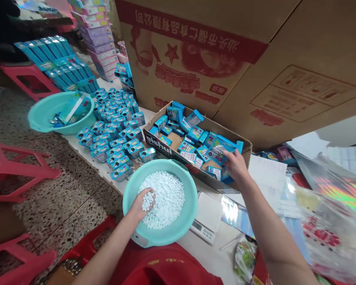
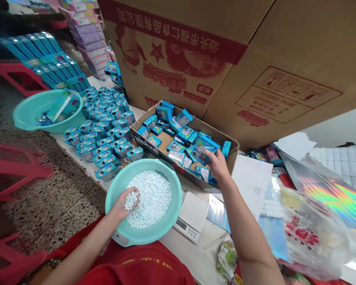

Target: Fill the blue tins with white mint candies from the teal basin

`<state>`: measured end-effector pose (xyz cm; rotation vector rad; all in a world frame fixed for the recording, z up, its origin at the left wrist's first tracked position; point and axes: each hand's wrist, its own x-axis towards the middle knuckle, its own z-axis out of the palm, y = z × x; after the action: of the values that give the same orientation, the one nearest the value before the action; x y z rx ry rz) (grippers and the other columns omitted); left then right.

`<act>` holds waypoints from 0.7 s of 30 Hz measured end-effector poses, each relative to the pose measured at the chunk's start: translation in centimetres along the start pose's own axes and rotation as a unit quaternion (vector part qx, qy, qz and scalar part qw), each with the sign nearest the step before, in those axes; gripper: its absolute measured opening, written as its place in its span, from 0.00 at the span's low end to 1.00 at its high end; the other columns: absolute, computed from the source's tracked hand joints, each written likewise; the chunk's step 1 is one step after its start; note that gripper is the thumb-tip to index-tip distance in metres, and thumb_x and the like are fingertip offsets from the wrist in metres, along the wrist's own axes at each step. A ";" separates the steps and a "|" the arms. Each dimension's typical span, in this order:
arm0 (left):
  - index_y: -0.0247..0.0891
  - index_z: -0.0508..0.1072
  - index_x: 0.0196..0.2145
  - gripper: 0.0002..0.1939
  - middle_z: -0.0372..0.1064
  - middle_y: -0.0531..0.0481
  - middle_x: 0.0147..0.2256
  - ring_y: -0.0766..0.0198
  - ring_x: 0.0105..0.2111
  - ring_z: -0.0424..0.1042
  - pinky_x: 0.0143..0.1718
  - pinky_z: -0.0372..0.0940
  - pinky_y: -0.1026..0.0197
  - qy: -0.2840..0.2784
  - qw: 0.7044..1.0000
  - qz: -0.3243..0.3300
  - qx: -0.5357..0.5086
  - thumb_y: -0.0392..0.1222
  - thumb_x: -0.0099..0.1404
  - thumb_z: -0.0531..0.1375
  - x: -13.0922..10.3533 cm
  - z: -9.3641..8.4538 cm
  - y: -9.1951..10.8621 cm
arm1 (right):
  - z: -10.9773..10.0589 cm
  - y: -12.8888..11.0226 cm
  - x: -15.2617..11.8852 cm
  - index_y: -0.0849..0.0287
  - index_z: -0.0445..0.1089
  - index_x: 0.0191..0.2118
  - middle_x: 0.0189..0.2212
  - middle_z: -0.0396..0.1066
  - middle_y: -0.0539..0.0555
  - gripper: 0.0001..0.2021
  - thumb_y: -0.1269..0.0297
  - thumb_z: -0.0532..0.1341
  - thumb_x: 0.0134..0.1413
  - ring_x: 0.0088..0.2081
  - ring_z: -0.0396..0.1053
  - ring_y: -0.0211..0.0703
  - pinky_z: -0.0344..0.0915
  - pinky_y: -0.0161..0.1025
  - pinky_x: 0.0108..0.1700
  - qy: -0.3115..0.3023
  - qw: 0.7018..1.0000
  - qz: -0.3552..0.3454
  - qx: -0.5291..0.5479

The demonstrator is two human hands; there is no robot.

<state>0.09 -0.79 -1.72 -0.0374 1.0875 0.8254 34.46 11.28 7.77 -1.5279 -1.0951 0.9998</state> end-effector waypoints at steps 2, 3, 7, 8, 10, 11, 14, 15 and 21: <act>0.37 0.62 0.28 0.06 0.61 0.53 0.21 0.69 0.15 0.62 0.11 0.50 0.71 0.003 1.000 -0.013 -0.006 0.40 0.59 0.56 0.0 0.3 0.0 | 1.6 -1.0 -3.5 0.54 0.66 0.42 0.43 0.73 0.55 0.19 0.49 0.61 0.45 0.43 0.71 0.52 0.70 0.51 0.39 -0.047 0.986 0.084 0.138; 0.38 0.61 0.28 0.06 0.62 0.53 0.21 0.70 0.16 0.62 0.11 0.51 0.71 0.008 1.000 -0.016 -0.009 0.41 0.58 0.57 0.0 0.5 0.1 | 2.5 -1.3 -5.1 0.54 0.66 0.42 0.42 0.73 0.55 0.19 0.48 0.60 0.46 0.43 0.72 0.53 0.71 0.53 0.39 -0.074 0.973 0.127 0.176; 0.38 0.61 0.28 0.07 0.64 0.53 0.23 0.70 0.17 0.62 0.13 0.51 0.71 0.028 0.999 -0.012 -0.011 0.41 0.57 0.58 0.0 0.8 0.1 | 5.9 -1.4 -9.9 0.54 0.67 0.41 0.39 0.75 0.54 0.18 0.55 0.63 0.43 0.41 0.73 0.53 0.72 0.55 0.39 -0.149 0.920 0.257 0.257; 0.38 0.61 0.28 0.07 0.64 0.53 0.22 0.70 0.17 0.62 0.13 0.51 0.71 0.026 1.000 -0.011 -0.012 0.41 0.57 0.58 0.0 0.8 0.1 | 6.6 -1.3 -10.7 0.54 0.67 0.41 0.39 0.75 0.53 0.18 0.58 0.65 0.41 0.41 0.73 0.52 0.72 0.54 0.39 -0.160 0.906 0.277 0.276; 0.39 0.61 0.27 0.07 0.62 0.53 0.21 0.70 0.17 0.61 0.13 0.50 0.71 0.015 1.000 -0.015 -0.015 0.41 0.57 0.58 0.0 0.7 0.0 | 7.8 -0.8 -11.9 0.54 0.67 0.40 0.40 0.75 0.52 0.19 0.62 0.67 0.38 0.40 0.73 0.50 0.73 0.51 0.39 -0.185 0.882 0.308 0.305; 0.39 0.61 0.27 0.08 0.61 0.54 0.20 0.70 0.17 0.61 0.13 0.50 0.71 0.009 1.000 -0.017 -0.018 0.40 0.56 0.58 0.0 0.7 0.0 | 8.3 -0.6 -12.3 0.54 0.67 0.41 0.40 0.75 0.52 0.19 0.62 0.67 0.38 0.40 0.73 0.49 0.73 0.50 0.39 -0.200 0.874 0.320 0.307; 0.39 0.62 0.27 0.07 0.60 0.54 0.20 0.70 0.17 0.60 0.14 0.49 0.70 0.003 1.000 -0.016 -0.027 0.41 0.56 0.58 0.0 0.5 0.0 | 9.2 0.1 -13.5 0.55 0.64 0.47 0.43 0.73 0.54 0.27 0.61 0.69 0.37 0.40 0.73 0.48 0.74 0.44 0.35 -0.230 0.884 0.323 0.246; 0.39 0.62 0.27 0.07 0.60 0.54 0.21 0.70 0.18 0.60 0.14 0.49 0.70 0.005 0.999 -0.014 -0.029 0.41 0.56 0.58 0.0 0.4 -0.1 | 9.2 0.3 -13.8 0.54 0.62 0.51 0.46 0.72 0.56 0.32 0.61 0.70 0.36 0.40 0.73 0.48 0.74 0.42 0.33 -0.218 0.901 0.310 0.211; 0.38 0.62 0.27 0.10 0.62 0.52 0.24 0.70 0.20 0.61 0.16 0.49 0.70 -0.015 0.999 0.012 0.039 0.44 0.53 0.60 0.4 0.4 -0.6 | 8.2 0.7 -15.0 0.43 0.37 0.66 0.61 0.54 0.62 0.56 0.57 0.72 0.33 0.36 0.74 0.48 0.73 0.40 0.24 -0.159 0.950 0.253 0.092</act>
<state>0.83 -0.84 -2.10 0.0531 1.0931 0.8028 22.84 -1.31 6.71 -1.5597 -0.8000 1.6986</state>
